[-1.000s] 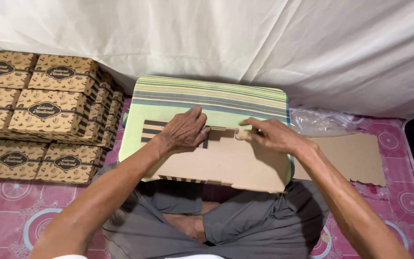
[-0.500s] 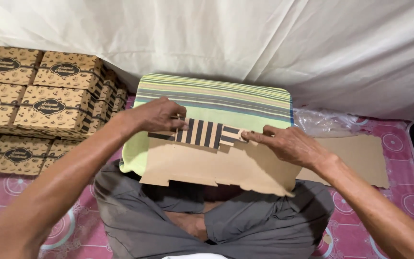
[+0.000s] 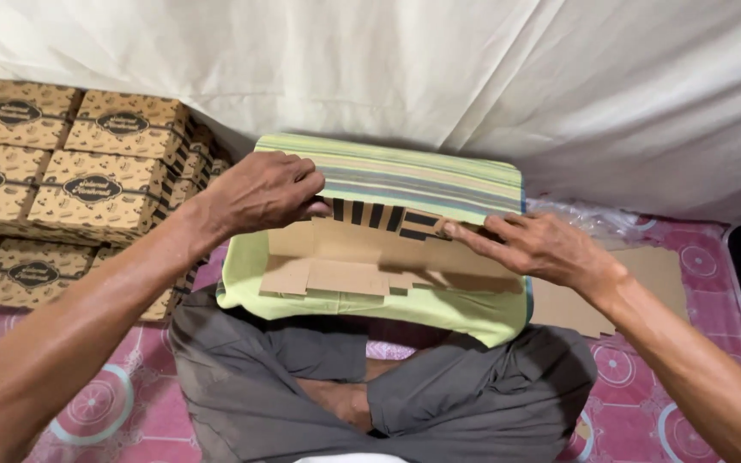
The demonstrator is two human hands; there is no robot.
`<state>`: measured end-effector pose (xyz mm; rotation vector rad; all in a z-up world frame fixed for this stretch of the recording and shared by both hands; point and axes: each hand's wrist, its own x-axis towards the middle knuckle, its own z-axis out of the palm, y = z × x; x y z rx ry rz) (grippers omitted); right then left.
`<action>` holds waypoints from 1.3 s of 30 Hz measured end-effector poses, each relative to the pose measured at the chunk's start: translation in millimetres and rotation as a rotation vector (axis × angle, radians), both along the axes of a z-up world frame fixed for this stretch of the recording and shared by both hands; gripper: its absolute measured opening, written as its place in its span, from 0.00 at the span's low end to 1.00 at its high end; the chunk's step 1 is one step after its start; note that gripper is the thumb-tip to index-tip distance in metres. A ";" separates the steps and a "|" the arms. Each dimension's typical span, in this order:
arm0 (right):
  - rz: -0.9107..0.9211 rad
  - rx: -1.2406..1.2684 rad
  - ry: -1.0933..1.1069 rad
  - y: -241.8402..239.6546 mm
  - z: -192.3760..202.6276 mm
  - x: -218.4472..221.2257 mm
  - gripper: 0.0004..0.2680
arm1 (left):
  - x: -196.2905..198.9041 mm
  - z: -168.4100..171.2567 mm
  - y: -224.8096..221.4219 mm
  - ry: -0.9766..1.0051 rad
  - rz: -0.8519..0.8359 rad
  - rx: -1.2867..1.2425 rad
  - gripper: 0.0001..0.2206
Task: Assembling small cardboard boxes by folding and tucking pre-cut sheets.
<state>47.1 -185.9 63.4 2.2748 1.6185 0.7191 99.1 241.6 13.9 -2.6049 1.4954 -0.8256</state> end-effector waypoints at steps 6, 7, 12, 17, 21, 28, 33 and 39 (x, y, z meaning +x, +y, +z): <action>0.048 0.041 -0.028 -3.3 3.4 -5.0 0.15 | -10.0 25.5 4.6 0.152 0.072 0.184 0.19; 0.045 0.041 -0.029 -3.7 2.6 -4.1 0.15 | -10.7 37.1 1.2 0.152 0.069 0.184 0.19; 0.057 0.072 -0.010 0.2 0.1 -3.1 0.14 | -3.3 45.7 1.0 0.050 0.121 0.294 0.12; 0.104 0.074 -0.090 9.9 9.8 -2.1 0.13 | 0.5 28.9 9.2 -0.119 0.048 0.250 0.10; 0.124 0.058 -0.150 8.6 4.5 2.0 0.12 | -3.6 21.6 15.6 -0.203 0.007 0.237 0.09; 0.095 -0.074 -0.111 8.6 -24.8 7.0 0.15 | -11.1 6.4 23.8 -0.137 0.034 0.328 0.04; 0.130 -0.044 -0.151 9.7 -52.9 -14.6 0.15 | -41.4 -2.0 17.0 0.026 -0.029 0.473 0.11; 0.138 -0.019 -0.299 31.0 -65.2 -38.9 0.16 | -72.8 -37.1 10.1 0.036 -0.280 -0.098 0.19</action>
